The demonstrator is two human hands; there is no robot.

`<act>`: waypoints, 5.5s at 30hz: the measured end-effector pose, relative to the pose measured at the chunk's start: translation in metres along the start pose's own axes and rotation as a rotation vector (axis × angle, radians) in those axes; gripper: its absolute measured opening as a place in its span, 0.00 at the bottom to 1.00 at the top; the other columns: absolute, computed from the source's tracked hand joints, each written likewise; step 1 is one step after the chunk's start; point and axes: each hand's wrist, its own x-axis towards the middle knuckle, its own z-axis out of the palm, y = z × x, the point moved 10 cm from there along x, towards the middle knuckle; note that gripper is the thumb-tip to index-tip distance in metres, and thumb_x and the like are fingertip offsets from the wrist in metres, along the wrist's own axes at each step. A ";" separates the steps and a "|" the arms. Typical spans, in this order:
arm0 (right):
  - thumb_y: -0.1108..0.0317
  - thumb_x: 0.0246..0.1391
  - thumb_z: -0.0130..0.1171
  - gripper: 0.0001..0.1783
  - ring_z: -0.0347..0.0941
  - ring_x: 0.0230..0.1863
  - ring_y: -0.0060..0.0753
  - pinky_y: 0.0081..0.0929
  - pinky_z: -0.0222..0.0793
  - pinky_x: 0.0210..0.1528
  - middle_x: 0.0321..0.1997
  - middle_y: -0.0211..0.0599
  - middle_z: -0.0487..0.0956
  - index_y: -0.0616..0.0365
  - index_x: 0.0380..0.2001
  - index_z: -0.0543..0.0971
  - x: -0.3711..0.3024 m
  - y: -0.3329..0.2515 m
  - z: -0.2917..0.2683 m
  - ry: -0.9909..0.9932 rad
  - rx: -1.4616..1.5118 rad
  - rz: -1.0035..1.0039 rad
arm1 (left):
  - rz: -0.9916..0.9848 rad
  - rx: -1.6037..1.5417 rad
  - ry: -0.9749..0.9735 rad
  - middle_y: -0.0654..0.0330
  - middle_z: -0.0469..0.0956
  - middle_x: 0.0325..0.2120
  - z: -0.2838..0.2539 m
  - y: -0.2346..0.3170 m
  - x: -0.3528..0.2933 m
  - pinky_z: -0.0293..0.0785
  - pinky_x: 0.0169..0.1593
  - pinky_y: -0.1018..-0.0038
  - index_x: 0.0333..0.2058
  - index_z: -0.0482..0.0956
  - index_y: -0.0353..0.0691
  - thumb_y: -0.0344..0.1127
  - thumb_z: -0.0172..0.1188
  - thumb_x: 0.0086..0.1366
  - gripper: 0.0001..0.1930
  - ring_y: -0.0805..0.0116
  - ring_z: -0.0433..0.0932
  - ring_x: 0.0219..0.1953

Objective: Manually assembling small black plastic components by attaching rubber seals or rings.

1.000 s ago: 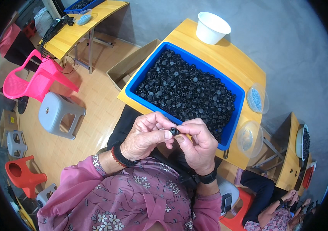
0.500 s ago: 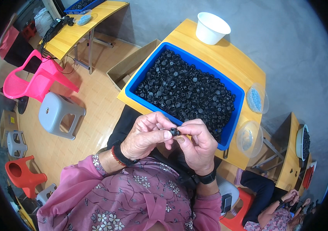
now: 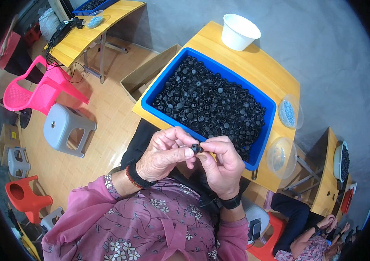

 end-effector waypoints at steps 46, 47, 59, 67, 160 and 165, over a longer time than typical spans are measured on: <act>0.83 0.44 0.70 0.21 0.76 0.32 0.27 0.19 0.74 0.31 0.44 0.42 0.77 0.62 0.44 0.80 -0.013 -0.020 0.011 0.253 -0.275 -0.102 | 0.026 -0.186 0.177 0.52 0.82 0.41 -0.004 -0.013 -0.012 0.81 0.51 0.66 0.43 0.79 0.38 0.19 0.58 0.66 0.09 0.61 0.83 0.43; 0.83 0.43 0.70 0.22 0.77 0.33 0.30 0.21 0.75 0.31 0.43 0.42 0.78 0.63 0.45 0.80 -0.013 -0.020 0.011 0.252 -0.299 -0.096 | 0.026 -0.186 0.177 0.52 0.82 0.41 -0.002 -0.013 -0.013 0.81 0.51 0.66 0.43 0.79 0.38 0.19 0.58 0.66 0.09 0.61 0.83 0.43; 0.84 0.42 0.68 0.22 0.79 0.37 0.42 0.30 0.77 0.37 0.41 0.44 0.80 0.64 0.45 0.80 -0.009 -0.030 0.013 0.236 -0.394 -0.235 | 0.053 -0.299 0.246 0.58 0.82 0.41 0.000 -0.019 -0.014 0.75 0.44 0.77 0.42 0.81 0.39 0.20 0.59 0.66 0.09 0.75 0.78 0.38; 0.84 0.40 0.69 0.23 0.79 0.37 0.40 0.28 0.77 0.36 0.41 0.44 0.80 0.63 0.44 0.81 -0.001 -0.021 0.005 0.166 -0.305 -0.174 | 0.061 -0.220 0.197 0.57 0.81 0.44 0.001 -0.014 -0.010 0.78 0.52 0.70 0.43 0.79 0.38 0.23 0.58 0.67 0.08 0.69 0.80 0.46; 0.81 0.53 0.63 0.09 0.78 0.37 0.39 0.28 0.76 0.37 0.39 0.44 0.79 0.65 0.39 0.80 0.005 -0.026 0.003 -0.016 -0.107 -0.253 | 0.038 -0.127 0.013 0.50 0.82 0.40 -0.005 -0.016 -0.005 0.84 0.44 0.66 0.46 0.78 0.36 0.32 0.62 0.68 0.10 0.58 0.84 0.39; 0.79 0.55 0.64 0.08 0.79 0.34 0.31 0.24 0.77 0.34 0.40 0.42 0.78 0.62 0.39 0.80 0.009 -0.019 0.000 -0.071 -0.100 -0.125 | 0.012 -0.124 0.003 0.51 0.81 0.41 -0.003 -0.015 -0.004 0.84 0.44 0.66 0.45 0.78 0.36 0.33 0.62 0.68 0.10 0.59 0.84 0.39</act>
